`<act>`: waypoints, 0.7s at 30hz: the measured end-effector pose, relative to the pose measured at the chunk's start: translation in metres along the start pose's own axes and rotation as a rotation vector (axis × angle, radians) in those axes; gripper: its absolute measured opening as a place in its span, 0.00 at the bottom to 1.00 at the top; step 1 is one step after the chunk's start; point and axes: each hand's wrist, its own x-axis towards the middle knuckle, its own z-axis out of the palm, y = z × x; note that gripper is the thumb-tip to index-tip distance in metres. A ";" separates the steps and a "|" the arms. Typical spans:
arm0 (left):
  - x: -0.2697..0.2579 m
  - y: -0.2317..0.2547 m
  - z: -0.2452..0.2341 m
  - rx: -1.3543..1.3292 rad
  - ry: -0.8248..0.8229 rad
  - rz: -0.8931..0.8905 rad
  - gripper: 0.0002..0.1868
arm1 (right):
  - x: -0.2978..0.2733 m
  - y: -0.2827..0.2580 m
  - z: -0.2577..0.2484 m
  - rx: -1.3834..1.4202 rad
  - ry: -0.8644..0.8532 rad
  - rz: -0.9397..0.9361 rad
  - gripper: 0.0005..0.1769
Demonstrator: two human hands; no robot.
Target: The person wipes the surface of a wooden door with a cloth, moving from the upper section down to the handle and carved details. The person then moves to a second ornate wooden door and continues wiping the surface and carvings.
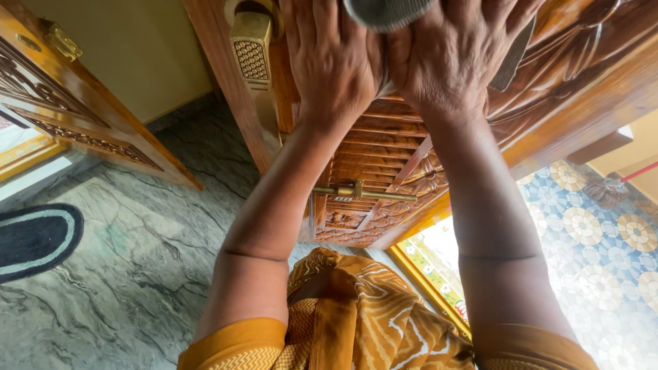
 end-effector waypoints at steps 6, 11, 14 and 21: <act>-0.058 -0.010 0.010 -0.159 -0.097 -0.064 0.32 | -0.028 -0.027 0.017 -0.068 -0.244 0.314 0.40; -0.116 -0.019 0.027 -0.101 -0.191 -0.051 0.37 | -0.101 -0.035 0.063 -0.048 -0.033 0.221 0.45; -0.154 -0.023 0.041 -0.101 -0.172 -0.010 0.41 | -0.144 -0.044 0.082 -0.064 -0.058 0.226 0.43; -0.233 -0.033 0.071 -0.028 -0.112 0.133 0.32 | -0.217 -0.064 0.097 -0.020 -0.170 0.239 0.40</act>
